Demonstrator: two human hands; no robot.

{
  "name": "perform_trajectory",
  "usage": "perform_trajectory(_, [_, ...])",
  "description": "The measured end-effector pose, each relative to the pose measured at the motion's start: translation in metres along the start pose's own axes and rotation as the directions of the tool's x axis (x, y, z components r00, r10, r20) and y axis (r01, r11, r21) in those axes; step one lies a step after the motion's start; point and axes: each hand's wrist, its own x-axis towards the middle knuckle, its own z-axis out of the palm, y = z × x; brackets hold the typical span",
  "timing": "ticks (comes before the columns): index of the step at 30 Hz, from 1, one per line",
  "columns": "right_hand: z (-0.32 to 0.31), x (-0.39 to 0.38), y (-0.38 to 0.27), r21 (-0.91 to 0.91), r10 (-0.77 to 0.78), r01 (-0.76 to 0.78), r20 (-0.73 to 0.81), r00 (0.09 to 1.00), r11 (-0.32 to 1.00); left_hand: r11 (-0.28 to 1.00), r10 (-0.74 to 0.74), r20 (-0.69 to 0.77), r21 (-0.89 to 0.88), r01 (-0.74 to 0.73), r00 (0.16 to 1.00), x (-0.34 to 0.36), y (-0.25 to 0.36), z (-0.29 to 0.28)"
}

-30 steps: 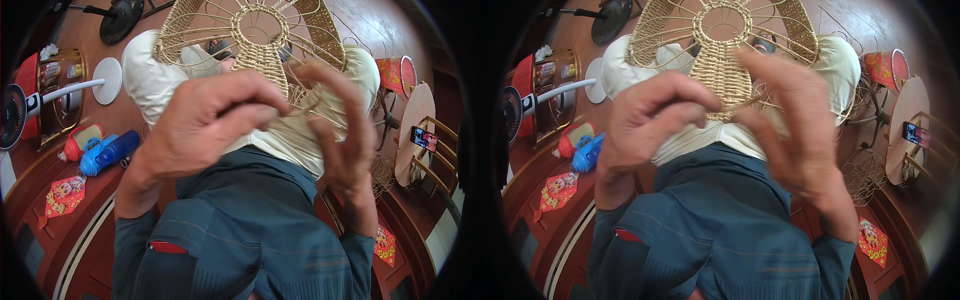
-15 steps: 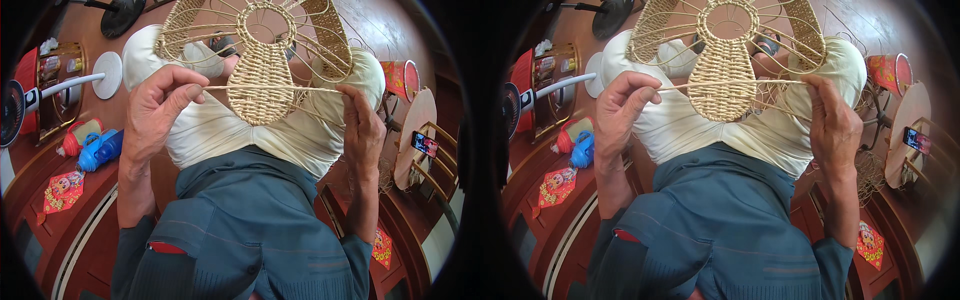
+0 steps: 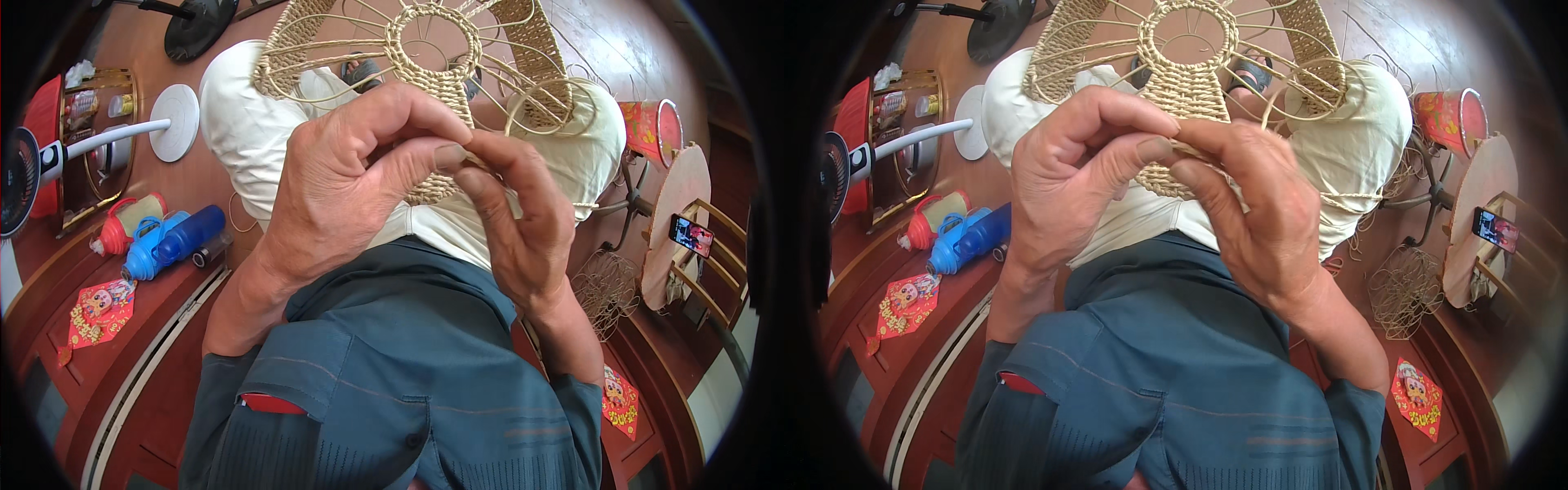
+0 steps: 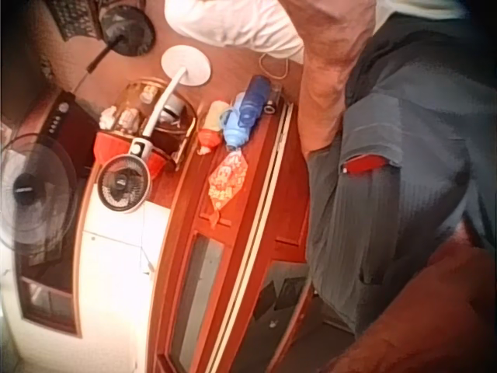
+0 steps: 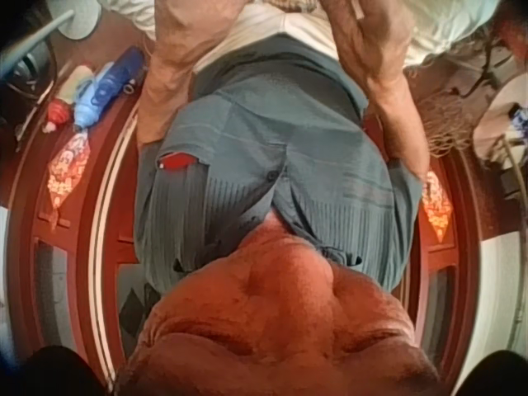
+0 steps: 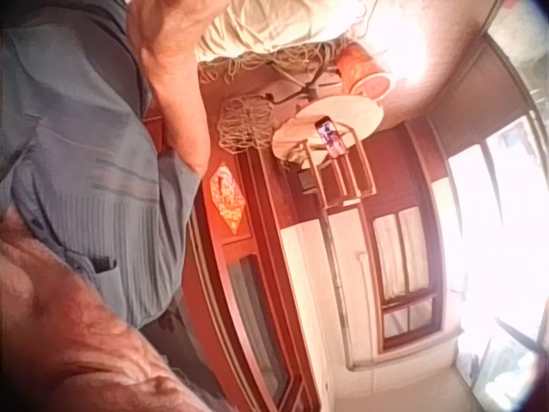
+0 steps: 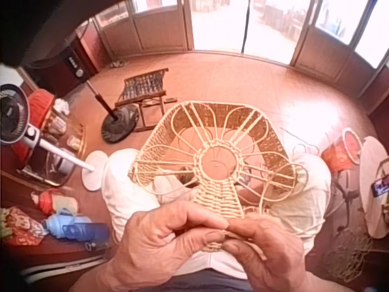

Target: The person is weaving a wicker or rattan handicraft, likely a decorative basket or fan.

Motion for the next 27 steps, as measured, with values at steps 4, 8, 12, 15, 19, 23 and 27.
perform_trajectory(4, [0.008, -0.009, 0.01, 0.372, 0.188, -0.153, -0.059, 0.98, 0.915, 0.997, -0.023, -0.022, -0.078, 0.021, 1.0, -0.008, -0.007, 0.0])
perform_trajectory(8, [-0.002, -0.02, 0.022, 0.289, 0.279, -0.231, -0.138, 0.95, 0.929, 0.984, -0.055, -0.093, 0.165, 0.069, 0.994, -0.021, -0.027, -0.003])
perform_trajectory(12, [-0.013, -0.03, 0.022, 0.008, 0.311, -0.312, -0.118, 0.943, 0.95, 0.819, 0.197, -0.008, 0.55, -0.16, 0.98, -0.028, -0.05, 0.002])
perform_trajectory(15, [-0.01, -0.031, 0.024, -0.089, 0.293, -0.302, -0.1, 0.951, 0.949, 0.722, 0.286, 0.026, 0.651, -0.233, 0.958, -0.03, -0.059, 0.005])
perform_trajectory(19, [-0.003, -0.031, 0.028, -0.122, 0.188, -0.203, -0.129, 0.974, 0.971, 0.697, 0.294, 0.037, 0.676, -0.241, 0.955, -0.032, -0.061, 0.007])
perform_trajectory(23, [-0.001, -0.031, 0.028, -0.175, 0.159, -0.176, -0.108, 0.981, 0.969, 0.665, 0.326, 0.038, 0.701, -0.258, 0.945, -0.031, -0.059, 0.008])
perform_trajectory(27, [0.001, -0.03, 0.031, -0.14, 0.172, -0.185, -0.104, 0.98, 0.973, 0.636, 0.314, 0.094, 0.718, -0.282, 0.945, -0.031, -0.056, 0.008])
